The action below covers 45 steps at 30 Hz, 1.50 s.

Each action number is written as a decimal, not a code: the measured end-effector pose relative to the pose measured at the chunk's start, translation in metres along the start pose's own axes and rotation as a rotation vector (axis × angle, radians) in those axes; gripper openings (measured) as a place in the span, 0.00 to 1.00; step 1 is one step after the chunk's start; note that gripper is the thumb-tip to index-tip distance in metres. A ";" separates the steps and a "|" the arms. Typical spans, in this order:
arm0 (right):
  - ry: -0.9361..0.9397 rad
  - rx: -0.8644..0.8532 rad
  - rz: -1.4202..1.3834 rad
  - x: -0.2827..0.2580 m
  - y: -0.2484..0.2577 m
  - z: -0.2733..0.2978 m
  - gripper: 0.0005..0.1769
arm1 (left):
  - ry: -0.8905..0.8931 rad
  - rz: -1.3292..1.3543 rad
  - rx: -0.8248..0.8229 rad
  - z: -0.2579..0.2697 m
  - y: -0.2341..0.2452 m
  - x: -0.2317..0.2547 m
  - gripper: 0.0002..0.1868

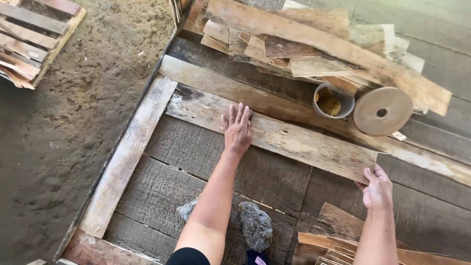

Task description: The person repeatedly picks up thin wooden planks from a pile, places them on a wooden work surface, and adjusts their positions. The person uses both hands to handle the planks and occasionally uses a stone to press them down.

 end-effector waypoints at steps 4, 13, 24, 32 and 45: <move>-0.002 0.031 0.062 -0.006 -0.010 0.006 0.23 | -0.032 0.026 0.006 0.001 -0.005 -0.011 0.34; -0.021 0.266 0.540 -0.077 -0.064 0.081 0.25 | -0.120 -0.034 0.020 0.002 -0.007 -0.015 0.35; -0.004 0.341 0.429 -0.048 -0.057 0.054 0.25 | -0.127 -0.016 -0.055 -0.002 -0.005 -0.021 0.36; 0.415 0.462 0.751 0.020 -0.020 0.012 0.27 | -0.137 -0.061 0.012 0.003 -0.004 -0.017 0.34; 0.447 0.469 0.788 0.031 -0.020 0.001 0.27 | -0.112 -0.065 -0.003 -0.005 -0.018 -0.028 0.33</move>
Point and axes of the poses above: each hand's wrist, its own z-axis away from the middle knuckle, its own y-axis out of the back of the hand, x = y × z, the point moved 1 cm from there along -z, towards the middle knuckle, and after that the axes turned 2 degrees about -x, right-handed, at the moved point
